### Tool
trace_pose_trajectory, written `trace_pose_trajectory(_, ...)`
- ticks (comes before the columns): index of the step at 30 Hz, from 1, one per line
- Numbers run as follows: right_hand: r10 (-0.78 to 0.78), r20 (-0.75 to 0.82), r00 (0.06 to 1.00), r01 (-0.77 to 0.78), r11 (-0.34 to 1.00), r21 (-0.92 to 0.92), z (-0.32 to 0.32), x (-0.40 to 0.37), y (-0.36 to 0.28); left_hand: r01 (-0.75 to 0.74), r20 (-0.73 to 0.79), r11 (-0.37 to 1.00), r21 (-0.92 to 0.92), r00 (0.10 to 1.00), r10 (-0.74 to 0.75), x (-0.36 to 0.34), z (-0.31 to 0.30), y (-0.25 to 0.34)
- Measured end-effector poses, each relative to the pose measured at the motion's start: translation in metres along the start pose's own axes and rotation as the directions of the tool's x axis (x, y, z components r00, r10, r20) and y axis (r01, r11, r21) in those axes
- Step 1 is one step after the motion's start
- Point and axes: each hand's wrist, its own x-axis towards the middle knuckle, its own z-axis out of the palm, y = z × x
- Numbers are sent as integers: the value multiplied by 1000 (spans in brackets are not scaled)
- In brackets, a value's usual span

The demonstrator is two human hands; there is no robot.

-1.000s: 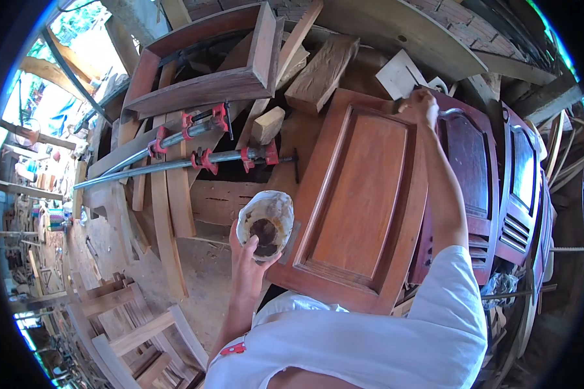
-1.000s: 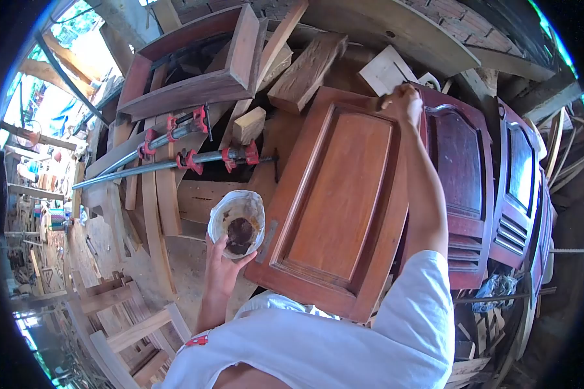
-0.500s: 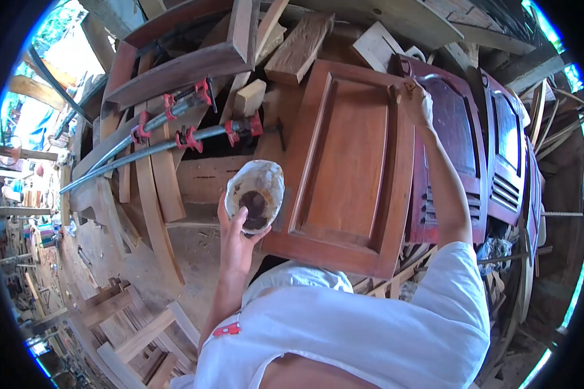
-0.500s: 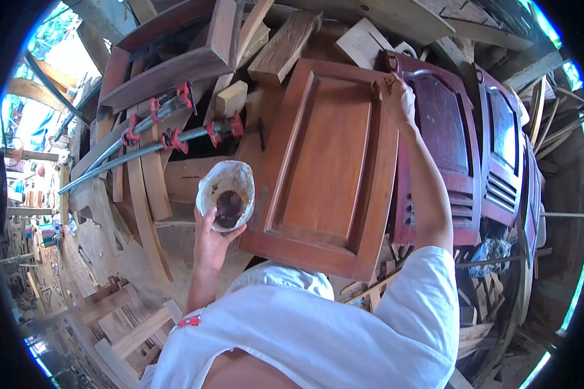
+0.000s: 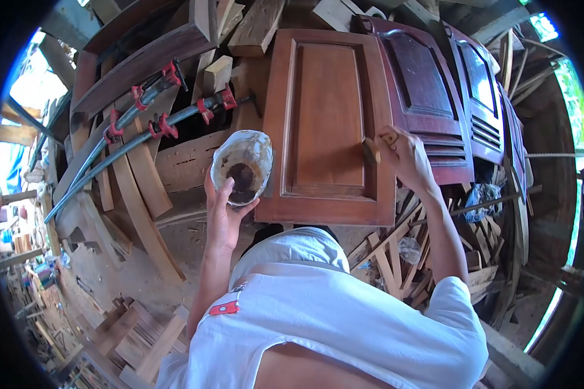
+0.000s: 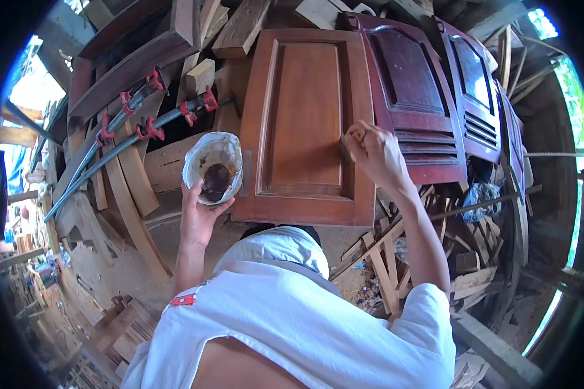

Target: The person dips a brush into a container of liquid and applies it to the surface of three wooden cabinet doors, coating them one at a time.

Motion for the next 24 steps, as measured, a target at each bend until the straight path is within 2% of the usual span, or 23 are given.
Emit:
trace_pose_trajectory(2, 39, 90, 995, -41, 999, 20, -6, -17, -17, 3, 31, 1000, 3, 1000, -4, 3, -3, 3)
trace_pose_trajectory(3, 42, 85, 996, -43, 999, 12, -8, -24, -23, -4, 46, 1000, 4, 999, 3, 5, -5, 3)
trace_pose_trajectory(6, 140, 253, 957, -140, 990, -17, -14, -37, -44, -11, 65, 1000, 12, 998, 11, 6, -8, 8)
trace_pose_trajectory(7, 132, 254, 958, -131, 991, -20, -13, -40, -47, -17, 62, 1000, 5, 998, 16, 6, -10, 8)
trace_pose_trajectory(11, -20, 375, 927, 25, 1000, -7, -11, -32, -62, -36, 33, 999, -14, 999, 36, 3, -17, 10)
trace_pose_trajectory(13, -96, 484, 870, 71, 995, 69, -3, -21, -75, -48, 5, 999, -15, 999, 49, -2, -22, 11)
trace_pose_trajectory(17, -295, 499, 815, 245, 956, 165, 27, 3, -81, -70, -55, 996, -50, 996, 68, -10, -33, 11)
trace_pose_trajectory(18, -236, 588, 774, 191, 972, 138, 36, 11, -82, -78, -79, 995, -68, 994, 73, -13, -36, 10)
trace_pose_trajectory(21, -303, 526, 794, 235, 953, 193, 55, 29, -97, -99, -130, 991, -90, 988, 86, -21, -40, 9)
trace_pose_trajectory(24, -305, 473, 826, 205, 946, 252, 87, 42, -85, -109, -179, 988, -112, 980, 88, -26, -42, 4)
